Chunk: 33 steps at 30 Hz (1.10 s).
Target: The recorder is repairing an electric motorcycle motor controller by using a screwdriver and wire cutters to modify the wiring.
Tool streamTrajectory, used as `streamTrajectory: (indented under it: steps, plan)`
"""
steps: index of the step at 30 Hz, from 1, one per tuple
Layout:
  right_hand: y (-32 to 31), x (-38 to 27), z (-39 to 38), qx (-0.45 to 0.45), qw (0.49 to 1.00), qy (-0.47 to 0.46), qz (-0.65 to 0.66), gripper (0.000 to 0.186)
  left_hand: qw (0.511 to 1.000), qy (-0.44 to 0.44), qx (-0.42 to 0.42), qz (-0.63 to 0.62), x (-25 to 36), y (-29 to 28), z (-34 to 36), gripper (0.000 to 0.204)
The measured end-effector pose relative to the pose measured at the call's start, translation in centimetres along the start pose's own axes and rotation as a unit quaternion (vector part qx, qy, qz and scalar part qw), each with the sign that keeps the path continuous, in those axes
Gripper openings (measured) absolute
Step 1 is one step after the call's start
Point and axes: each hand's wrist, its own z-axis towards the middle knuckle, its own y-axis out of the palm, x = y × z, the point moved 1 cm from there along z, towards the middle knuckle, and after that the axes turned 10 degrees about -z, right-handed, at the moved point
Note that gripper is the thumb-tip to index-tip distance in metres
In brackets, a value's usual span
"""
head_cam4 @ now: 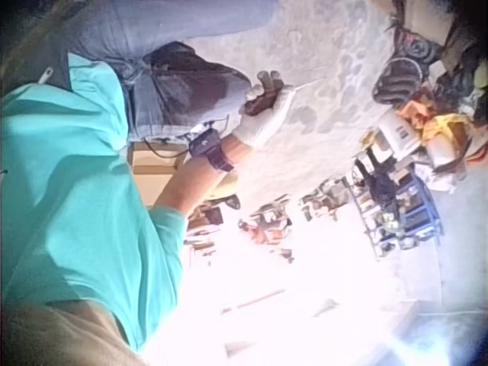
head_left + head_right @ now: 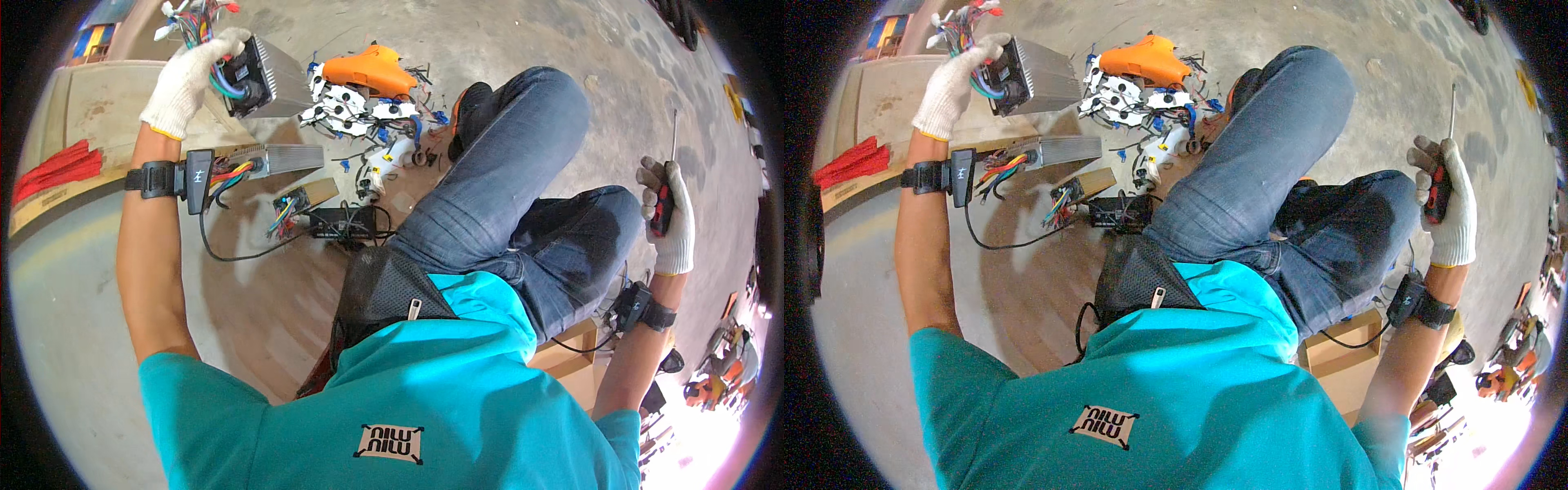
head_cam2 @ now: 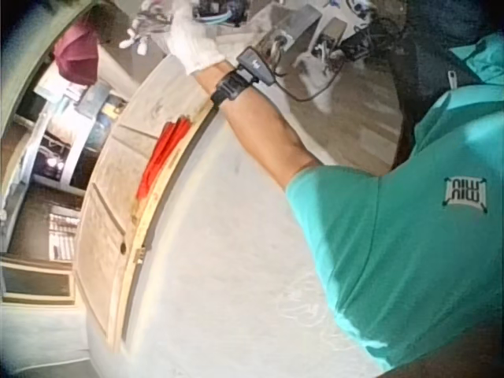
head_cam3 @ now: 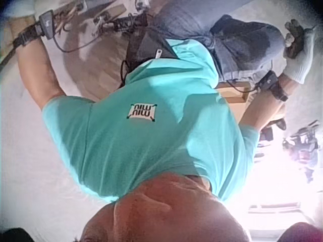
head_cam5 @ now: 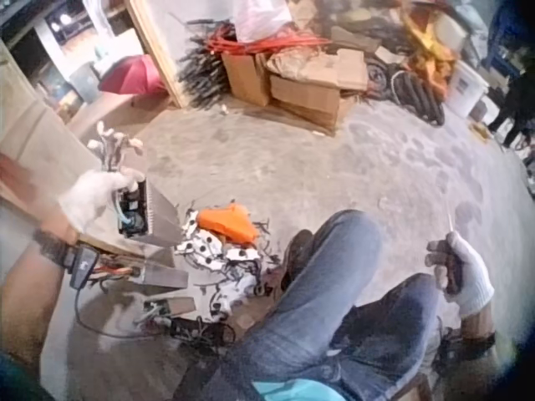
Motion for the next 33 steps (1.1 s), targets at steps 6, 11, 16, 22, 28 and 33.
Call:
streamTrajectory:
  steps: [6, 11, 16, 22, 28, 33]
  plan:
    - [-2.2, 0.6, -0.7, 0.045, 0.999, 0.016, -0.003, 0.048, 0.995, -0.081, 0.060, -0.024, -6.2, -1.1, 2.2, 0.035]
    - [-2.7, 0.9, -0.9, 0.052, 0.998, 0.022, -0.012, 0.047, 0.992, -0.083, 0.080, -0.045, -8.2, -0.1, 2.8, 0.032]
    - [-3.0, 0.9, -1.0, 0.065, 0.997, 0.033, -0.009, 0.046, 0.983, -0.131, 0.119, 0.053, -11.9, -0.4, 3.9, 0.032]
    - [-3.3, 1.1, -1.1, 0.098, 0.993, 0.057, -0.040, 0.048, 0.975, -0.129, 0.054, 0.175, -13.9, -0.9, 4.7, 0.038]
    - [-4.2, 1.1, -1.0, 0.096, 0.990, 0.082, -0.054, 0.049, 0.957, -0.192, 0.032, 0.217, -16.7, -3.4, 4.9, 0.046]
    - [-4.0, 0.7, -0.6, 0.098, 0.989, 0.085, -0.066, 0.043, 0.960, -0.166, 0.033, 0.224, -18.3, -4.8, 4.5, 0.045]
